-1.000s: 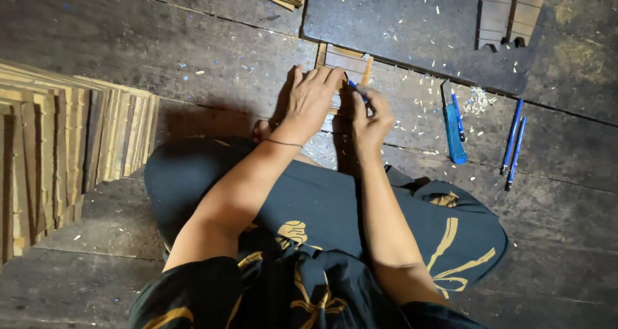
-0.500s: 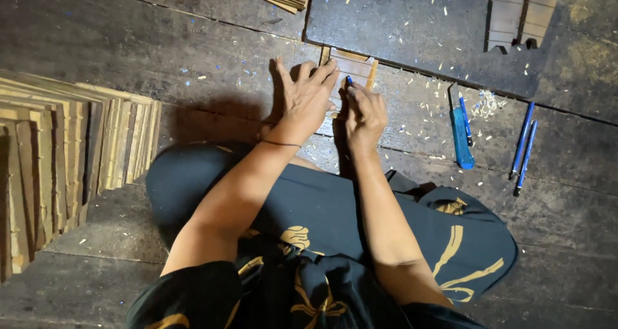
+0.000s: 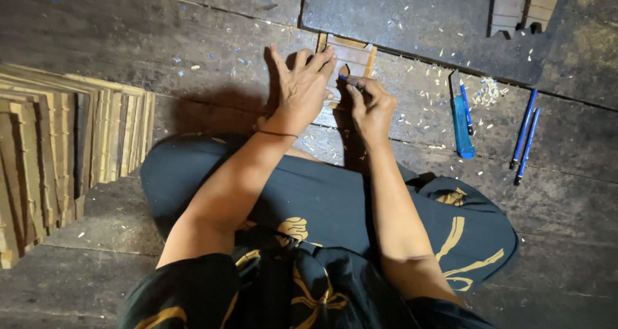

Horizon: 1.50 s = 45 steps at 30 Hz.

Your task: Marking wooden slats using a template and a pen for layout and preparation.

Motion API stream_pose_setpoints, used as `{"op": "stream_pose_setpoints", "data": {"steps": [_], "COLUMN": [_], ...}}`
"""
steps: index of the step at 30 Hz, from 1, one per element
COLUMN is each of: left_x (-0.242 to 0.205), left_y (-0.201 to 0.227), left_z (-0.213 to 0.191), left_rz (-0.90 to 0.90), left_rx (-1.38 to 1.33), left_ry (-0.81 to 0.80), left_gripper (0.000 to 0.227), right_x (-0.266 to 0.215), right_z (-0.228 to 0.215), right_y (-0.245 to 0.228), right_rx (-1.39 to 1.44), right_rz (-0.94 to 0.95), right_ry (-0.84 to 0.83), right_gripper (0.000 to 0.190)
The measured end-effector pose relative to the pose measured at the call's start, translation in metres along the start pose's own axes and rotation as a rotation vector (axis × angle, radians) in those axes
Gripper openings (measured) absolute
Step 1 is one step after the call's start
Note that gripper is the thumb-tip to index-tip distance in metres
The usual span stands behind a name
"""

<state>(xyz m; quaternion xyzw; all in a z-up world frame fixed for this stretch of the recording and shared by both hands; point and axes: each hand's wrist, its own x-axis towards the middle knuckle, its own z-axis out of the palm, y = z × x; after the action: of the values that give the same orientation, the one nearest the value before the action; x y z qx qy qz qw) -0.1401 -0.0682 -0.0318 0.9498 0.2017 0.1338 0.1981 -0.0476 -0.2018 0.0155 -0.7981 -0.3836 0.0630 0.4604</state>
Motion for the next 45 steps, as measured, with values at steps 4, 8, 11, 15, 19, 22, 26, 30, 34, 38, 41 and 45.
{"op": "stream_pose_setpoints", "data": {"steps": [4, 8, 11, 15, 19, 22, 26, 30, 34, 38, 41, 45], "left_x": [0.002, 0.0, 0.001, 0.003, 0.003, 0.002, 0.003, 0.004, 0.004, 0.005, 0.003, 0.009], "left_y": [0.0, 0.002, 0.001, 0.001, 0.002, 0.001, 0.001, 0.001, 0.001, 0.001, 0.004, 0.005], "left_z": [0.0, -0.002, -0.003, -0.003, -0.002, -0.002, 0.0, 0.001, 0.011, 0.013, 0.009, -0.005], "left_rz": [-0.061, -0.042, -0.044, -0.043, -0.049, -0.054, -0.053, -0.059, -0.071, -0.093, -0.085, -0.184], "left_rx": [0.007, -0.012, -0.037, -0.069, -0.055, -0.062, -0.042, -0.035, -0.04, -0.006, -0.009, -0.036], "left_ry": [-0.077, -0.029, -0.016, -0.012, -0.028, -0.042, -0.051, -0.072, -0.087, -0.041, -0.015, -0.291], "left_gripper": [0.064, 0.058, 0.057, 0.065, 0.059, 0.061, 0.059, 0.065, 0.059, 0.06, 0.051, 0.062], "right_x": [-0.005, -0.006, 0.0, 0.005, 0.002, -0.004, -0.007, -0.004, 0.023, 0.055, 0.057, 0.017], "right_z": [0.01, 0.017, 0.016, 0.009, 0.004, 0.005, 0.004, 0.002, -0.008, -0.015, -0.018, -0.012], "right_y": [0.008, 0.017, 0.017, 0.024, 0.019, 0.017, 0.011, 0.009, 0.032, 0.047, 0.036, 0.029], "right_rx": [0.0, 0.001, 0.003, -0.005, -0.003, 0.018, 0.019, 0.014, 0.038, -0.099, -0.216, -0.167], "right_rz": [-0.047, -0.045, -0.029, 0.045, 0.036, 0.046, 0.07, 0.092, 0.211, 0.19, 0.064, -0.081], "right_ry": [0.082, 0.127, 0.093, -0.018, -0.033, -0.021, 0.005, -0.037, -0.216, -0.476, -0.544, -0.312], "right_gripper": [0.012, 0.017, 0.016, 0.013, 0.012, 0.014, 0.013, 0.011, 0.013, 0.01, 0.012, 0.009]}}
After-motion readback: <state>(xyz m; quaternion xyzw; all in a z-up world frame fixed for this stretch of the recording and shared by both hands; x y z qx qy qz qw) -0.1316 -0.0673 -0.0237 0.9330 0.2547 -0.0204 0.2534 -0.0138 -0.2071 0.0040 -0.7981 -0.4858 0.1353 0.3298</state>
